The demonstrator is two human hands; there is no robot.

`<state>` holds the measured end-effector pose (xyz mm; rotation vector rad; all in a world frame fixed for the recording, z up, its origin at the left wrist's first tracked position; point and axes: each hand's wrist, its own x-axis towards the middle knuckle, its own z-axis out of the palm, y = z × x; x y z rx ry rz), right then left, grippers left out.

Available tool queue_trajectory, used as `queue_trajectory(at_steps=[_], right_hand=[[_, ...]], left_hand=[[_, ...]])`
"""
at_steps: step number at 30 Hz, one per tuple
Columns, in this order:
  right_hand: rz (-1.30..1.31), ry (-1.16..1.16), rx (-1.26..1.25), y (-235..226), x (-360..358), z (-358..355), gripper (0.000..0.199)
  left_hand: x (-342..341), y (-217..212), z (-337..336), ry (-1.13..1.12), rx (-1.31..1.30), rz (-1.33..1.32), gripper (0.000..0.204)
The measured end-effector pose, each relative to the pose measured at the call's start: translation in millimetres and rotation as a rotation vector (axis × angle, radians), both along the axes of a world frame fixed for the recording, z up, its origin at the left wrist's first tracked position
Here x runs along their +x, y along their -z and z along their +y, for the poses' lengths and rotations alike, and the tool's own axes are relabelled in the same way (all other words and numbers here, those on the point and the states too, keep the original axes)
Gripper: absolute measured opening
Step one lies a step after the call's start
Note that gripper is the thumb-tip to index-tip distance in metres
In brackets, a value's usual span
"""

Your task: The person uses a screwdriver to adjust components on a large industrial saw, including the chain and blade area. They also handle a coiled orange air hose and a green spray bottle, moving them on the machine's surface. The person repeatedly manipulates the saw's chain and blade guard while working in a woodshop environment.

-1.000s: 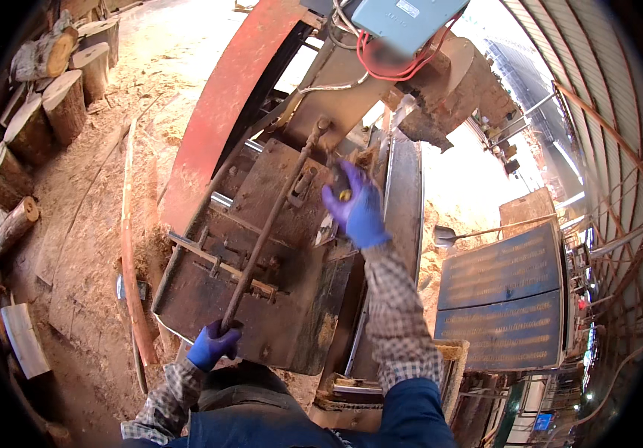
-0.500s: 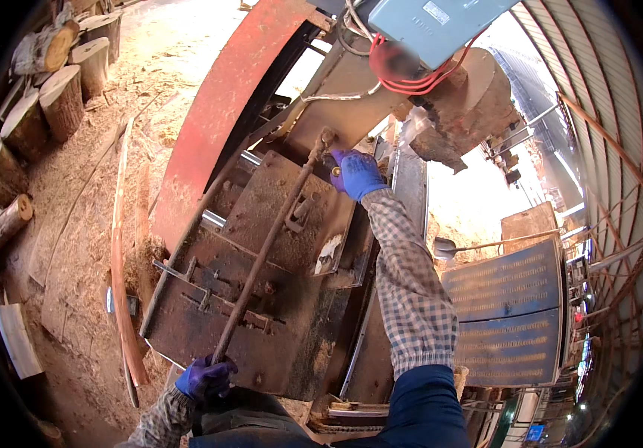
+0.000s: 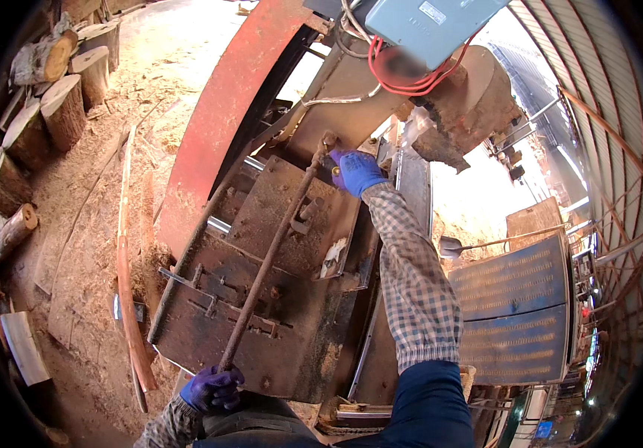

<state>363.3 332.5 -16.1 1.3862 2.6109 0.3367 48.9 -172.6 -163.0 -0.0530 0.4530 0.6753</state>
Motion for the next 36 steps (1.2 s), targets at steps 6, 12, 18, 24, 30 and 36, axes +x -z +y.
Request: queue_trajectory(at_steps=[6, 12, 18, 24, 30, 36], right_hand=[[-0.012, 0.015, -0.033, -3, 1, 1, 0.057], [-0.042, 0.041, -0.032, -5, -8, -1, 0.055], [-0.010, -0.016, 0.002, -4, 0, -5, 0.054], [0.195, 0.033, 0.089, -22, 35, -38, 0.047], [0.583, 0.054, 0.200, -77, 29, -129, 0.049], [0.671, 0.093, -0.033, -66, -25, -278, 0.052]], left_hand=[[1, -9, 2, -0.002, -0.005, 0.003, 0.035], [1, -10, 1, -0.024, -0.013, -0.009, 0.032], [-1, -39, 5, -0.015, -0.030, 0.047, 0.028], [9, -72, 8, 0.015, -0.002, 0.237, 0.025], [93, -48, -18, 0.006, 0.131, 0.666, 0.027], [195, -6, -30, -0.199, 0.156, 0.496, 0.024]])
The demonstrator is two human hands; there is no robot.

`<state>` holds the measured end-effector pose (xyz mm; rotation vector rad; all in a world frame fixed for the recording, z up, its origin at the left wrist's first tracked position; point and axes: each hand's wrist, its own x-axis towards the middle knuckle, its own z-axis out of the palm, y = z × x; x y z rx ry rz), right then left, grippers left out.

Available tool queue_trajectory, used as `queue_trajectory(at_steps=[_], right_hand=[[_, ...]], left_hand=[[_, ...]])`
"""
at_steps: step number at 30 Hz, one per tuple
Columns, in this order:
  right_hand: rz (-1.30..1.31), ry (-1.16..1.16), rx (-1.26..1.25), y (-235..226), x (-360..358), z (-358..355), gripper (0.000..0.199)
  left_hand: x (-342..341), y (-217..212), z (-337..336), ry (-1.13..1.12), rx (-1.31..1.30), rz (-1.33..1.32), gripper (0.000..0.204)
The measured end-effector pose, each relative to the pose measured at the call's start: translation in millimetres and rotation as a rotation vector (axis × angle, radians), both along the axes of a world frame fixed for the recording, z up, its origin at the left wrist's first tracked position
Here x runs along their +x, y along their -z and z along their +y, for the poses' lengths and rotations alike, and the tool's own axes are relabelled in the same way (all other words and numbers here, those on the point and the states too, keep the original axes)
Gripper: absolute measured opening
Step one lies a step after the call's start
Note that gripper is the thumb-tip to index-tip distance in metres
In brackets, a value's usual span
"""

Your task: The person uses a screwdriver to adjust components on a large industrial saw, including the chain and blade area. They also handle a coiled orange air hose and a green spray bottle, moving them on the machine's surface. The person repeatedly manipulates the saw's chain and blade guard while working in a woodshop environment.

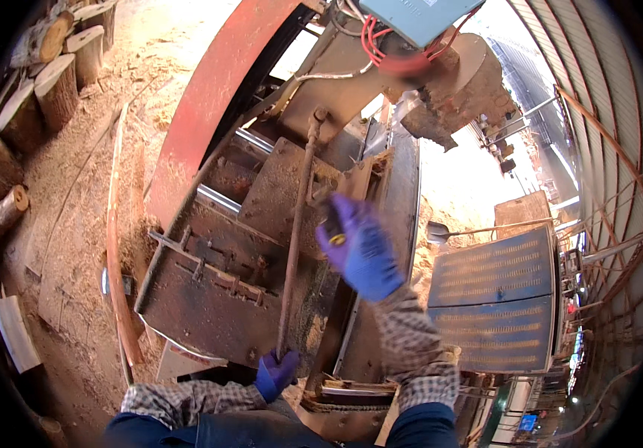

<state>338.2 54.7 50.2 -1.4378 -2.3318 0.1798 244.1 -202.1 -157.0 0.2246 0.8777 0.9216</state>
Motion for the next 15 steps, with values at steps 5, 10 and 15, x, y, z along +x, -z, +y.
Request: queue_trajectory(at_steps=[5, 10, 15], right_hand=[[-0.517, 0.099, 0.153, 75, -20, -28, 0.060], [-0.556, 0.209, 0.035, 93, -33, -15, 0.060], [-0.577, 0.196, 0.073, 117, -31, -6, 0.060]], left_hand=[[9, 86, -1, -0.032, 0.013, 0.141, 0.024], [-7, 110, 14, 0.000, -0.041, 0.188, 0.024], [-10, 109, 11, -0.019, -0.028, 0.172, 0.023]])
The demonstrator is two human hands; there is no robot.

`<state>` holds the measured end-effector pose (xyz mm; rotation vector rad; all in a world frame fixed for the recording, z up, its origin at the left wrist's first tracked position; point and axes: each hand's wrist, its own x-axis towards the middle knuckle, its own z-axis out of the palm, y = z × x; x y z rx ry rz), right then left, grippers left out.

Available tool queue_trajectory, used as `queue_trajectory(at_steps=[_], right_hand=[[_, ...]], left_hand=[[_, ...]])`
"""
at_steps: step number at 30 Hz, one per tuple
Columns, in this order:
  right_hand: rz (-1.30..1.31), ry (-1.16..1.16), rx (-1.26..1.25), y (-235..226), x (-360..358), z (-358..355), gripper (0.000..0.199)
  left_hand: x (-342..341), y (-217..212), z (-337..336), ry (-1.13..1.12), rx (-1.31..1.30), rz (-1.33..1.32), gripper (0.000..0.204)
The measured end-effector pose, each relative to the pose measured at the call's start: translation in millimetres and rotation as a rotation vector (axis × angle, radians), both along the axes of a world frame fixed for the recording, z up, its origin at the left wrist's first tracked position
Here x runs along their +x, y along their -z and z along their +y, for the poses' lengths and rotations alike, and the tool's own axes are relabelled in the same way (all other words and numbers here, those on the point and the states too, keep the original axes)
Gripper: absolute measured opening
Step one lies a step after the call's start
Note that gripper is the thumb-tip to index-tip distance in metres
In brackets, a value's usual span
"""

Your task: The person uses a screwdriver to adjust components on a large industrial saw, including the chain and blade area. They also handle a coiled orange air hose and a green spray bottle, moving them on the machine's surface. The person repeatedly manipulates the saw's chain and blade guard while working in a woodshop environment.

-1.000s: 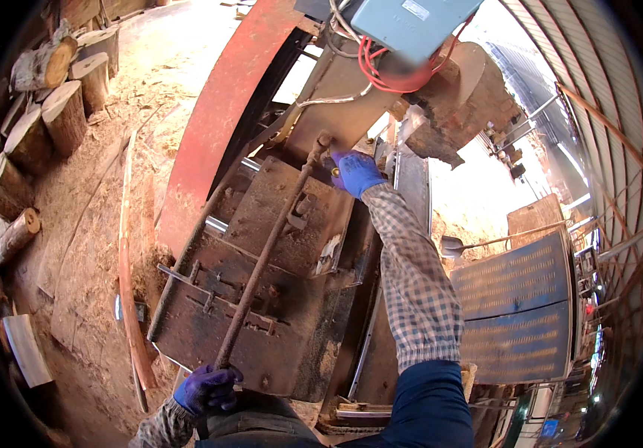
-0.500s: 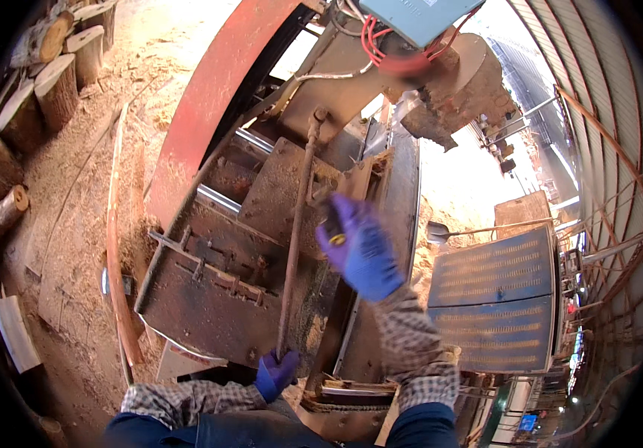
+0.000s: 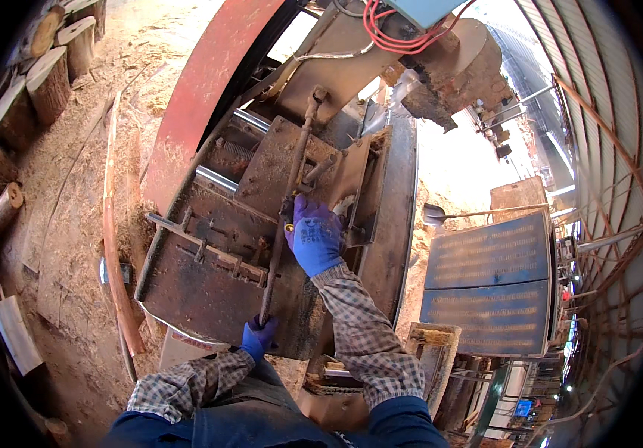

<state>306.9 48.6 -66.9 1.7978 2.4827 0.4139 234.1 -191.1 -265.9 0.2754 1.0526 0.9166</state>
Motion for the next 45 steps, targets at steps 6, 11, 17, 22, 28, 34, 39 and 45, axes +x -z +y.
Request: queue_trajectory(at_steps=[6, 11, 17, 22, 28, 34, 39, 45], right_hand=[[-0.026, 0.024, 0.022, 16, 5, 2, 0.065], [-0.027, 0.023, 0.037, 18, 4, 2, 0.064], [-0.070, 0.044, 0.034, 14, 1, 0, 0.057], [-0.004, 0.071, 0.056, 1, 0, 0, 0.054], [0.107, 0.063, 0.200, -51, -4, -12, 0.052], [0.399, -0.047, 0.286, -71, 6, -46, 0.056], [0.785, -0.044, 0.359, -79, 31, -70, 0.057], [0.905, 0.012, 0.197, -105, 10, -70, 0.056]], left_hand=[[0, 8, 2, 0.044, -0.034, -0.001, 0.028], [1, 10, 2, 0.075, -0.057, 0.018, 0.030], [-1, 1, 3, 0.030, -0.042, 0.006, 0.022], [-4, 3, 5, 0.046, -0.042, -0.029, 0.022], [-25, -4, 17, 0.214, -0.089, -0.185, 0.024], [-61, -61, 23, 0.390, -0.033, -0.593, 0.031], [-107, -179, 18, 0.327, -0.004, -0.617, 0.032], [-112, -204, 15, 0.200, 0.028, -0.249, 0.033]])
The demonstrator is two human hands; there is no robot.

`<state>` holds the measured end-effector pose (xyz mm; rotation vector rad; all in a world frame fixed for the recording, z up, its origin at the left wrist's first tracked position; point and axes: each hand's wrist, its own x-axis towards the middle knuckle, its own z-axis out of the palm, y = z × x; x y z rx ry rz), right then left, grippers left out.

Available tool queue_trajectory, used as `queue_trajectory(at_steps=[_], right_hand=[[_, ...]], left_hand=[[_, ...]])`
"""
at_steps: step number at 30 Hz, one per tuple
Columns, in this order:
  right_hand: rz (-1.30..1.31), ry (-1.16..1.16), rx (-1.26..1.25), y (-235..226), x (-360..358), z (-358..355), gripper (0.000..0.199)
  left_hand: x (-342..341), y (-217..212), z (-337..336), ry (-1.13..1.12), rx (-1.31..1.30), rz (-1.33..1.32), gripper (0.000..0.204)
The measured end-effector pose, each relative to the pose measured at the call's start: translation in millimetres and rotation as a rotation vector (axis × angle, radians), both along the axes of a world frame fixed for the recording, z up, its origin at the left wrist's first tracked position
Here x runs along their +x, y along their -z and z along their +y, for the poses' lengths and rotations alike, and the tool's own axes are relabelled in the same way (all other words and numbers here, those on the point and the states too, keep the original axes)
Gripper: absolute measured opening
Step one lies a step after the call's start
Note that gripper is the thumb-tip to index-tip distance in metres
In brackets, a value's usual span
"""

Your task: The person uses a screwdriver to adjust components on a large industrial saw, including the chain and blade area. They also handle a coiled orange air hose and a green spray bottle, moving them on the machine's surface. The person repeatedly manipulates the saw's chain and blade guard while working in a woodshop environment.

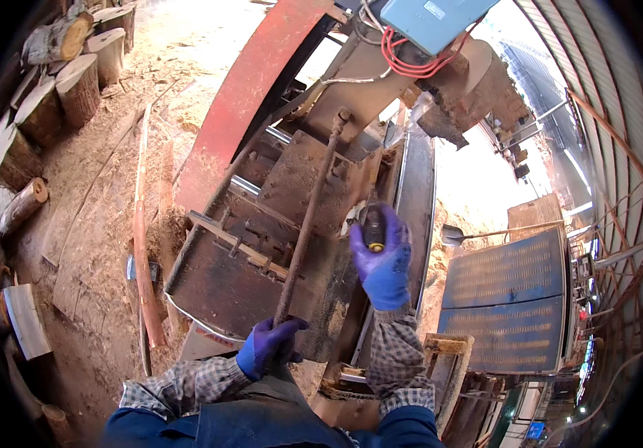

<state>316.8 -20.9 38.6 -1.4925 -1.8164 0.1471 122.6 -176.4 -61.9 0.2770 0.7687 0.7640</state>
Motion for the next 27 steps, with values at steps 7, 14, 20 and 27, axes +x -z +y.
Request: queue_trajectory(at_steps=[7, 14, 20, 27], right_hand=[[-0.397, -0.135, -0.022, 36, -74, 46, 0.057], [0.066, -0.431, -0.441, 87, -113, 212, 0.059], [-0.335, -0.107, -0.644, 141, -72, 369, 0.039], [-0.561, -0.099, -0.798, 165, -67, 397, 0.039]], left_hand=[[70, 142, -22, -0.168, 0.056, 0.236, 0.047], [165, 254, -22, -0.225, 0.197, 0.534, 0.041], [137, 232, -30, -0.119, 0.232, 0.598, 0.040], [129, 228, -38, -0.038, 0.219, 0.579, 0.042]])
